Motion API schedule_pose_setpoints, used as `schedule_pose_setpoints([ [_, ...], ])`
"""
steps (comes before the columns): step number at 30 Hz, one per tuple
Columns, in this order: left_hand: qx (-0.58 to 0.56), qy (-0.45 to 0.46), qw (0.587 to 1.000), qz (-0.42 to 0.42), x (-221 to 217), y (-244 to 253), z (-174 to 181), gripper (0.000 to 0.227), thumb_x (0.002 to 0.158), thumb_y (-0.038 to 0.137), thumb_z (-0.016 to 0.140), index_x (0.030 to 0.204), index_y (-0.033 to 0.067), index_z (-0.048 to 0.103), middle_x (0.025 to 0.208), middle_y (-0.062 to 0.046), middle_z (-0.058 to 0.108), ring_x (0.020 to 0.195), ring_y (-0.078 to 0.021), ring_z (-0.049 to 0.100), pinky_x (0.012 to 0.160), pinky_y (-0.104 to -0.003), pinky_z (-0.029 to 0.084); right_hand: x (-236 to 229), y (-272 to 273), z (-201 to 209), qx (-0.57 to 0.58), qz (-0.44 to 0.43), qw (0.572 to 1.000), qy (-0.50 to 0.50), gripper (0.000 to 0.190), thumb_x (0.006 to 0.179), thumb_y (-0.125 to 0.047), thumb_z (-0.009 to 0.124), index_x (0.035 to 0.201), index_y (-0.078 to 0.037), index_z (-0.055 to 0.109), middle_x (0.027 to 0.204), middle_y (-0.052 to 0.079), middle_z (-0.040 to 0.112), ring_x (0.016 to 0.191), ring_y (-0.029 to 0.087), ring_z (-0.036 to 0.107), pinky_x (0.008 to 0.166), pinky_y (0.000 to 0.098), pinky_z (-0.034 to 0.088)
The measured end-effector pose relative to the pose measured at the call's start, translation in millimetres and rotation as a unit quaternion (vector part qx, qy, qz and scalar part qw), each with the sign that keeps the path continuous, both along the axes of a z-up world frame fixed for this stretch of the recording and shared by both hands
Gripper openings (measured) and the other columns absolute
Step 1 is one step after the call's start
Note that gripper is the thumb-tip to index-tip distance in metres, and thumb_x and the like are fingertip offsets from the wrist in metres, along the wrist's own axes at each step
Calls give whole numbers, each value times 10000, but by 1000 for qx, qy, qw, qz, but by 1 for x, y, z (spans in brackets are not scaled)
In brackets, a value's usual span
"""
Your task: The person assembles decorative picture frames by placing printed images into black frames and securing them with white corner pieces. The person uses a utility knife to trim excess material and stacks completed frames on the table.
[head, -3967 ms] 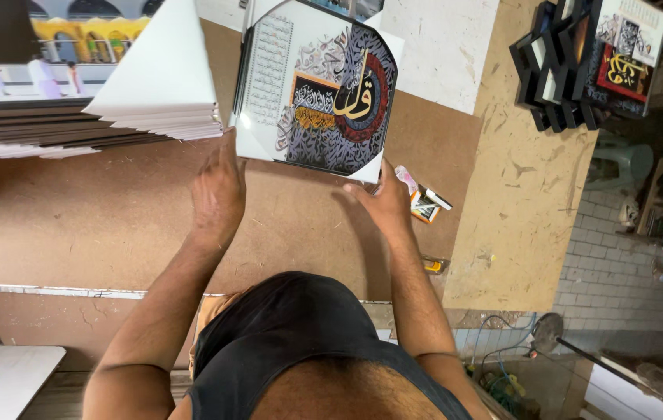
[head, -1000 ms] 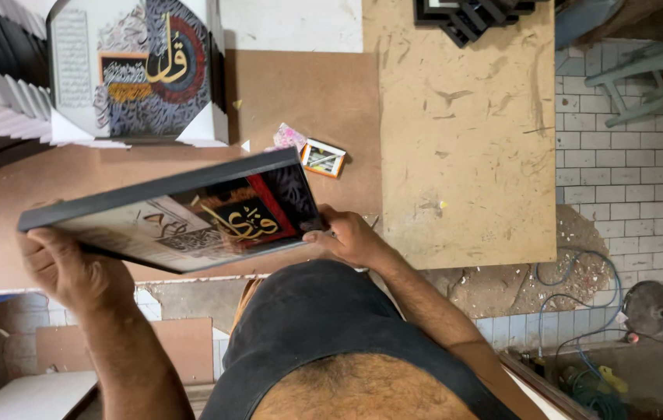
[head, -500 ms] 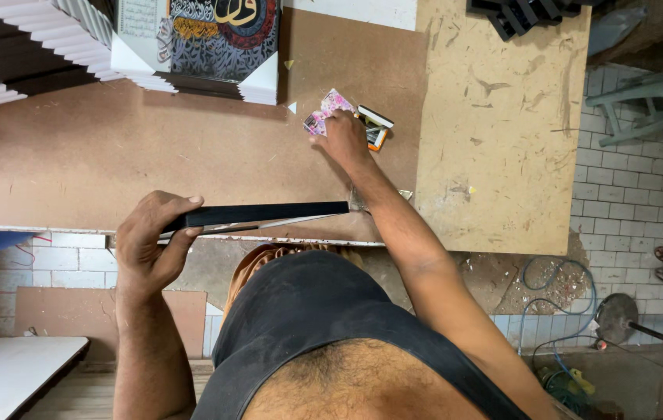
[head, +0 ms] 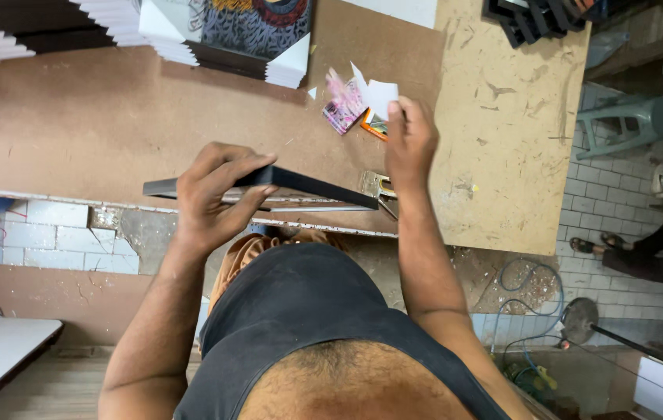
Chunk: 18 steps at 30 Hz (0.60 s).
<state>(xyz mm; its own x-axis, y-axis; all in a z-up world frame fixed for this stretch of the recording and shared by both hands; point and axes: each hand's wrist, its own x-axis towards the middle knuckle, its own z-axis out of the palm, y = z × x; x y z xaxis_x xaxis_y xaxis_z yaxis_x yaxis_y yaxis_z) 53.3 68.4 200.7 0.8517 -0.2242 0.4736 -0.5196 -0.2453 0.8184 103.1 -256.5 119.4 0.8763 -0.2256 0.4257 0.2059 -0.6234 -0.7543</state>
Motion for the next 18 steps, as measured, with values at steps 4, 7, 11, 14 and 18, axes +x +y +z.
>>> schedule_pose_setpoints([
  [4,3,-35,999,-36,14,-19,5,414,883,75,875,1263,57,714,1135,-99,698,1015,-236,669,856,-362,558,-62,18,74,341,85,936,37,184,1073,-120,652,1164,39,647,998,115,721,825,160,705,776,342,637],
  [7,7,-51,997,-55,20,-27,9,428,864,111,891,1247,60,707,1140,-105,694,1007,-253,663,852,-373,554,-80,30,96,326,58,944,6,168,1048,-58,703,1158,46,631,1038,129,714,857,186,710,803,369,641],
  [11,7,-47,996,-73,14,-24,14,403,880,117,880,1245,75,714,1130,-85,696,1014,-232,680,848,-354,569,-96,30,102,358,55,932,-23,190,1015,-42,751,1137,30,624,1041,139,718,872,212,724,798,389,645],
  [14,12,-46,996,-75,9,-22,14,420,853,122,872,1241,73,717,1116,-84,702,1003,-231,678,844,-360,563,-109,23,99,395,58,916,-33,208,1002,-48,778,1130,14,626,1005,146,724,855,218,722,773,388,637],
  [18,25,-46,996,-66,7,-24,13,403,862,135,874,1230,67,721,1106,-95,710,989,-241,676,835,-363,557,-117,23,92,373,100,922,-25,255,947,-36,811,1138,15,650,1028,141,721,813,214,729,706,368,625],
])
